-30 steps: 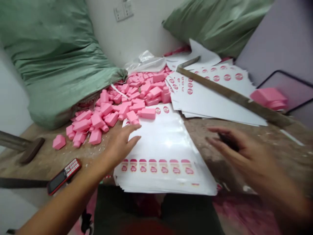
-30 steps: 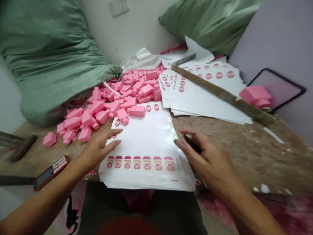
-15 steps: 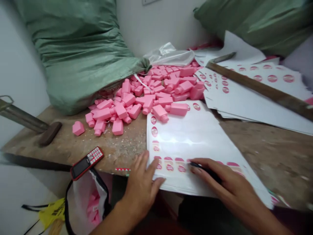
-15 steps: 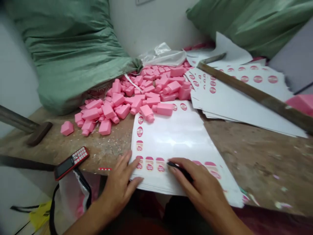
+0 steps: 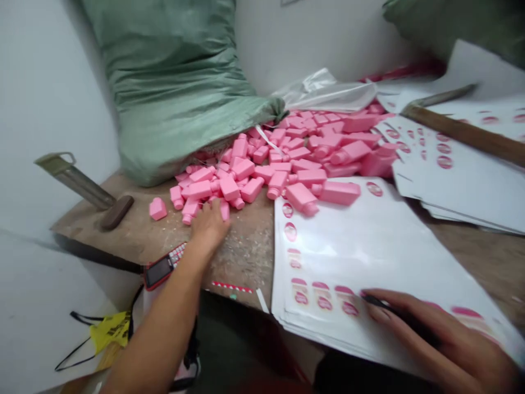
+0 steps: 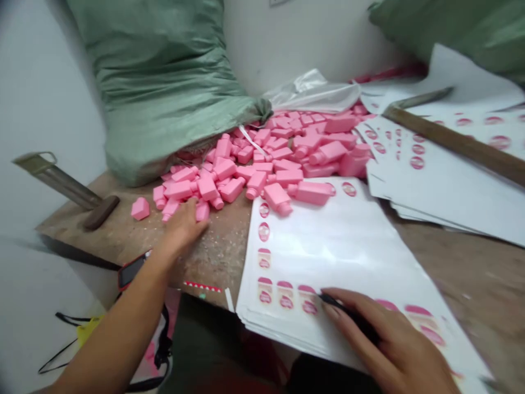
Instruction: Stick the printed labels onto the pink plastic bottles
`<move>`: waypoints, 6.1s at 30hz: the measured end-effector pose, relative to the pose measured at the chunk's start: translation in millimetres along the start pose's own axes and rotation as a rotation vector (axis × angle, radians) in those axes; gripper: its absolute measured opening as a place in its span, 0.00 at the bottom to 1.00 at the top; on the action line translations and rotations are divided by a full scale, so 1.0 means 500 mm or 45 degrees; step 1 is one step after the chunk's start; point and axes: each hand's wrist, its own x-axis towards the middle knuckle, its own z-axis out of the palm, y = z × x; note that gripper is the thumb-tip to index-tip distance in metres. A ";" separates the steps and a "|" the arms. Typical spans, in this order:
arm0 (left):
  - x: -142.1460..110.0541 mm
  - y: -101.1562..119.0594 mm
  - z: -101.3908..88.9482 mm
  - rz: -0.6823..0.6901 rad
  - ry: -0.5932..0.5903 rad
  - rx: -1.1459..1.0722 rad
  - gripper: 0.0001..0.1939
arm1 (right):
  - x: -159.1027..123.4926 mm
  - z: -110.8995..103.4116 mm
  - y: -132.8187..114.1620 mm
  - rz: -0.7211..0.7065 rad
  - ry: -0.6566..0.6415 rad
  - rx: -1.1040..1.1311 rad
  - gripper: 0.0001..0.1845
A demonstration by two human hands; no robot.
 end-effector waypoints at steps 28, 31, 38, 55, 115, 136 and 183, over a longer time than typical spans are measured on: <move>-0.181 0.167 0.073 -0.638 -0.846 -2.325 0.22 | 0.035 0.007 -0.152 -0.204 0.023 -0.357 0.09; -0.181 0.166 0.075 -0.604 -0.849 -2.307 0.20 | 0.039 0.008 -0.151 -0.225 0.018 -0.416 0.09; -0.187 0.172 0.078 -0.556 -0.820 -2.291 0.17 | 0.044 0.006 -0.160 -0.236 -0.017 -0.453 0.11; -0.181 0.170 0.078 -0.547 -0.859 -2.302 0.16 | 0.041 0.002 -0.160 -0.174 -0.054 -0.434 0.12; -0.190 0.164 0.078 -0.368 -0.950 -2.309 0.16 | 0.039 0.014 -0.156 -0.303 0.019 -0.577 0.13; -0.189 0.164 0.075 -0.397 -0.938 -2.332 0.17 | 0.044 0.009 -0.160 -0.127 -0.078 -0.378 0.07; -0.192 0.117 0.020 1.025 -0.909 -0.408 0.25 | 0.106 -0.010 -0.109 -0.620 -0.219 -0.344 0.12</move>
